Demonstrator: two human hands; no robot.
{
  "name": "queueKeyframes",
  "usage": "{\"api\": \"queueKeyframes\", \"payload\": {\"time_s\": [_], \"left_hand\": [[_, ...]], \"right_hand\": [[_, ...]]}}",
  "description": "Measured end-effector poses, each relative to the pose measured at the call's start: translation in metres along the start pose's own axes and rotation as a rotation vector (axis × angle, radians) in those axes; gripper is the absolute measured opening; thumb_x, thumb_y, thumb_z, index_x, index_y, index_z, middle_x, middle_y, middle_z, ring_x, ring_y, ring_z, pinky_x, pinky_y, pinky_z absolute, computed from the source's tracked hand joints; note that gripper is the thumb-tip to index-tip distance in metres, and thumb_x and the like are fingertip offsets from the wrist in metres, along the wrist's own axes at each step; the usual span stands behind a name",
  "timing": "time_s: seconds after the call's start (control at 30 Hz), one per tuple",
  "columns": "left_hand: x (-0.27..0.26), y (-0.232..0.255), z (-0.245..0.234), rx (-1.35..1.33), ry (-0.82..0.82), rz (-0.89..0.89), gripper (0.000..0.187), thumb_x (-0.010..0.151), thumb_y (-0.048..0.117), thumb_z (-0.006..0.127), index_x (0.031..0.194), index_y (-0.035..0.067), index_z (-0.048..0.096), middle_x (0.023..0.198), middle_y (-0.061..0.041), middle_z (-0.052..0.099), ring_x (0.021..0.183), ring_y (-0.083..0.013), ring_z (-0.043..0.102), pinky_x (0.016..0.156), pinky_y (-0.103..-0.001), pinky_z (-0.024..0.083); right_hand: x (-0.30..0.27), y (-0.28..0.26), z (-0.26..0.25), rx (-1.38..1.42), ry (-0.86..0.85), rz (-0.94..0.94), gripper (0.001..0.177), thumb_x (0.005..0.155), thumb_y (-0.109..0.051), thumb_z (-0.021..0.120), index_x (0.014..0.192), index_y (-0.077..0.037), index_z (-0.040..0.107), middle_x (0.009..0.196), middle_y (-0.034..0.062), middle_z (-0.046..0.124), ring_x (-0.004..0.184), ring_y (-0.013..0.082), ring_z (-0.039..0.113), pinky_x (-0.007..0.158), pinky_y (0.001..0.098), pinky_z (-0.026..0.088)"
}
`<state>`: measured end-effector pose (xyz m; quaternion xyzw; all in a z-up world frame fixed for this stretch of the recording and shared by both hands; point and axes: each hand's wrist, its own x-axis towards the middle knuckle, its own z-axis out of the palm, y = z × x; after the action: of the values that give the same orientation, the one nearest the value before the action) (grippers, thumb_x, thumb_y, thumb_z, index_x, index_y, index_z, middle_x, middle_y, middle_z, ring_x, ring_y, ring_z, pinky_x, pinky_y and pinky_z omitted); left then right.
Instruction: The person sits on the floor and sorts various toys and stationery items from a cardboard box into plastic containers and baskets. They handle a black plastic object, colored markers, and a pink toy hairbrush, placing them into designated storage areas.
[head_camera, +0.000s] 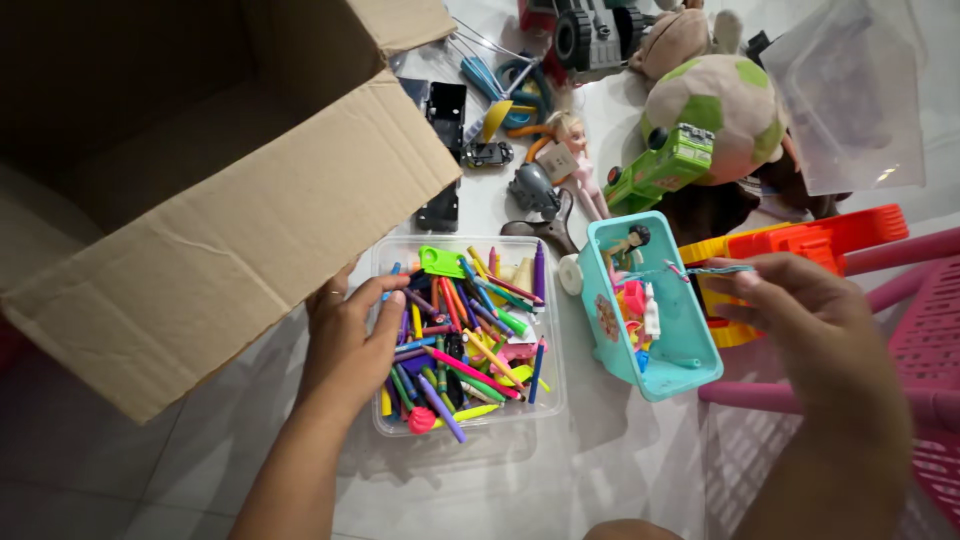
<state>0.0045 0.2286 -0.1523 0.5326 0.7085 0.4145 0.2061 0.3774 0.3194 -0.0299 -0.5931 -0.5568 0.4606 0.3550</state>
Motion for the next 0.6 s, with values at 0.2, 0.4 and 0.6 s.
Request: {"api": "queueKeyframes", "payload": {"time_s": [0.2,0.4,0.6], "left_hand": [[-0.002,0.002,-0.003,-0.024,-0.023,-0.086,0.021,0.089,0.022,0.062,0.106,0.019,0.072,0.143,-0.021,0.045,0.136,-0.039,0.032,0.11,-0.045,0.028],[-0.001,0.008,-0.007,0.025,-0.077,-0.229,0.025,0.088,0.025,0.062,0.112,0.025,0.07,0.131,-0.019,0.052,0.132,-0.0367,0.037,0.11,-0.044,0.032],[-0.002,0.008,0.0,0.065,0.026,-0.048,0.037,0.079,0.024,0.072,0.115,0.018,0.066,0.133,-0.022,0.049,0.129,-0.0417,0.035,0.104,-0.048,0.033]], "right_hand": [[-0.006,-0.015,0.0,-0.253,0.048,-0.048,0.025,0.094,-0.015,0.063,0.111,0.003,0.067,0.109,0.0086,0.07,0.095,0.0143,0.064,0.086,0.0302,0.05],[-0.006,-0.033,0.034,-0.687,-0.01,0.018,0.035,0.079,-0.026,0.074,0.101,0.0,0.067,0.093,0.008,0.073,0.082,0.0162,0.071,0.072,0.0307,0.056],[-0.001,-0.034,0.104,-0.715,-0.044,-0.126,0.028,0.088,-0.026,0.076,0.088,0.001,0.066,0.08,0.0117,0.068,0.076,0.0186,0.068,0.068,0.0312,0.053]]}}
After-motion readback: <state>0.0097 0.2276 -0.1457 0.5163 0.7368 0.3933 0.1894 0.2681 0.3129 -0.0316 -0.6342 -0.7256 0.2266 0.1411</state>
